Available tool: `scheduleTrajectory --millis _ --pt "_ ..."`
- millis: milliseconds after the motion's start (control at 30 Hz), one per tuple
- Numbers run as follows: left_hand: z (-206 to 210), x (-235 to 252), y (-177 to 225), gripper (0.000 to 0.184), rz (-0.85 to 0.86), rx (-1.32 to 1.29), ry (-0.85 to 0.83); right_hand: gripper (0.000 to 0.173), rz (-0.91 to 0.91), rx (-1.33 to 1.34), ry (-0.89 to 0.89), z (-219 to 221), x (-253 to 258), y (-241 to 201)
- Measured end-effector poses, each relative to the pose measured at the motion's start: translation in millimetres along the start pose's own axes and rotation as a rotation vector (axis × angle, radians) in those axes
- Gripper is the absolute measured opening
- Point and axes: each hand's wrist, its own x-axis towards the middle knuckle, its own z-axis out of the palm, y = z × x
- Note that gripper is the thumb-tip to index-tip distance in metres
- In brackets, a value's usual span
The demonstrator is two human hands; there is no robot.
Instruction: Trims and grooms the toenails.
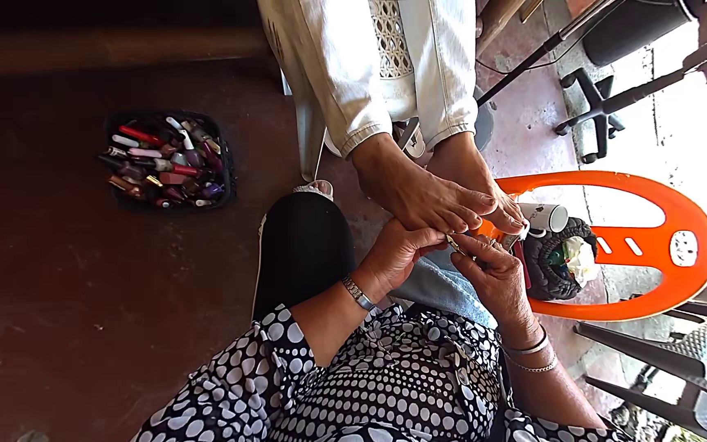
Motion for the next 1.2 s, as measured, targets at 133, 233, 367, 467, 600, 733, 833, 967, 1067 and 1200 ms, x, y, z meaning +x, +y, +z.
scheduleTrajectory --millis 133,233,367,467,600,733,833,967,1067,1200 --pt "0 0 0 0.023 -0.004 0.004 0.01 0.025 -0.015 0.002 0.0 0 0 1" --pt "1 0 0 0.023 -0.008 0.008 0.018 0.025 -0.021 0.007 -0.003 0 1 3" --pt "0 0 -1 0.023 -0.003 0.001 0.01 0.025 -0.029 0.019 -0.009 -1 1 5" --pt "0 1 -1 0.023 -0.006 -0.001 0.011 0.025 -0.043 0.027 -0.01 0 1 6" --pt "1 0 1 0.023 -0.017 -0.009 0.02 0.025 -0.045 0.03 -0.017 -1 1 7" --pt "1 0 1 0.022 -0.015 -0.012 0.021 0.024 -0.045 0.04 -0.017 -1 1 9" --pt "1 0 1 0.022 -0.015 -0.013 0.017 0.024 -0.052 0.048 -0.02 -1 2 10" --pt "0 0 0 0.022 -0.012 0.003 0.008 0.024 -0.047 0.077 -0.033 -2 2 11" --pt "0 0 0 0.022 -0.003 0.005 -0.002 0.025 -0.049 0.092 -0.037 -1 2 12" --pt "0 0 0 0.022 -0.006 -0.004 -0.002 0.025 -0.047 0.116 -0.052 -2 3 14"
